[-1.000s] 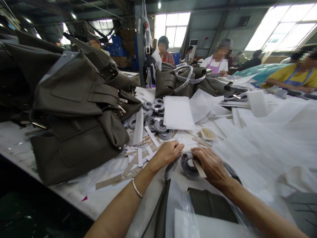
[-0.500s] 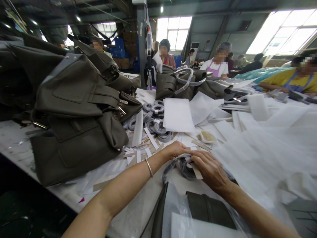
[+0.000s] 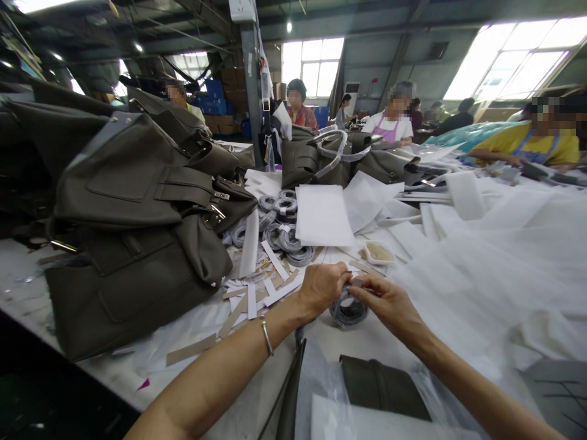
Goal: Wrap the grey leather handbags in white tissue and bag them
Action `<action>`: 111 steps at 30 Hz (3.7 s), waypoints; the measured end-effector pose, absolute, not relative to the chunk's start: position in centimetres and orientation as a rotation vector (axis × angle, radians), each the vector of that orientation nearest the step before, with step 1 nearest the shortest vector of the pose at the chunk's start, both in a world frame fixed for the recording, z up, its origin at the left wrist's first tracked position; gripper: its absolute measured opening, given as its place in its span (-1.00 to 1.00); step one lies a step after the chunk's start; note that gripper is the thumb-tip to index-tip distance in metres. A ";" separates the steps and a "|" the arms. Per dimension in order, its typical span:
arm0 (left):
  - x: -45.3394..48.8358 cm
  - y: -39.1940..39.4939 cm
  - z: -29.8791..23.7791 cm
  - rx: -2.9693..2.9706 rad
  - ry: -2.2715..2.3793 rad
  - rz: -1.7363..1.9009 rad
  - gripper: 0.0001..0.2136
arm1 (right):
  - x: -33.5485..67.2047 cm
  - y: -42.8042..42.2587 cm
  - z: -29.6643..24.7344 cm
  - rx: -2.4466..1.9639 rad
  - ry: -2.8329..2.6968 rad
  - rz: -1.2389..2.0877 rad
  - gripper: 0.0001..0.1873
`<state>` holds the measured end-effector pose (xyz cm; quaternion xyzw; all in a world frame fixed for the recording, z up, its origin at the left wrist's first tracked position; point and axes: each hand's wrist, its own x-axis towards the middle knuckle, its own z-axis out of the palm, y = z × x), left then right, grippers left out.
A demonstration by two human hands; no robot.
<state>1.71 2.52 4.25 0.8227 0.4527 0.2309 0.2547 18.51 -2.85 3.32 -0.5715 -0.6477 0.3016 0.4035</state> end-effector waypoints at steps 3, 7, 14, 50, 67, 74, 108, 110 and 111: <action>1.6 1.9 3.9 2.310 1.213 0.658 -0.78 | 18.6 -2.9 3.8 -1.471 -1.547 0.876 -0.66; 1.5 1.6 3.5 2.346 1.187 0.738 -0.78 | 18.9 -3.1 4.1 -1.463 -1.604 0.870 -0.66; 1.2 0.6 3.0 2.384 1.059 0.858 -0.77 | 18.9 -2.9 4.5 -1.432 -1.472 1.098 -0.66; 0.4 -3.6 3.1 1.717 0.983 0.608 -0.68 | 20.5 -5.1 4.5 -1.362 -1.420 1.637 -0.56; 0.7 -4.6 3.1 1.888 0.967 0.672 -0.67 | 21.9 -5.2 4.4 -1.344 -1.295 1.895 -0.59; 0.7 -4.8 2.8 1.937 0.922 0.704 -0.69 | 21.9 -5.3 4.2 -1.333 -1.282 1.949 -0.61; 0.3 -1.3 1.6 1.166 0.861 0.646 -0.68 | 18.7 -3.5 4.4 -1.669 -1.614 1.097 -0.82; 0.4 -1.2 1.5 1.143 0.855 0.654 -0.68 | 18.2 -4.0 4.9 -1.659 -1.779 0.835 -0.91; 0.4 -1.2 1.4 1.129 0.854 0.659 -0.68 | 18.1 -4.3 5.1 -1.611 -1.858 0.684 -0.93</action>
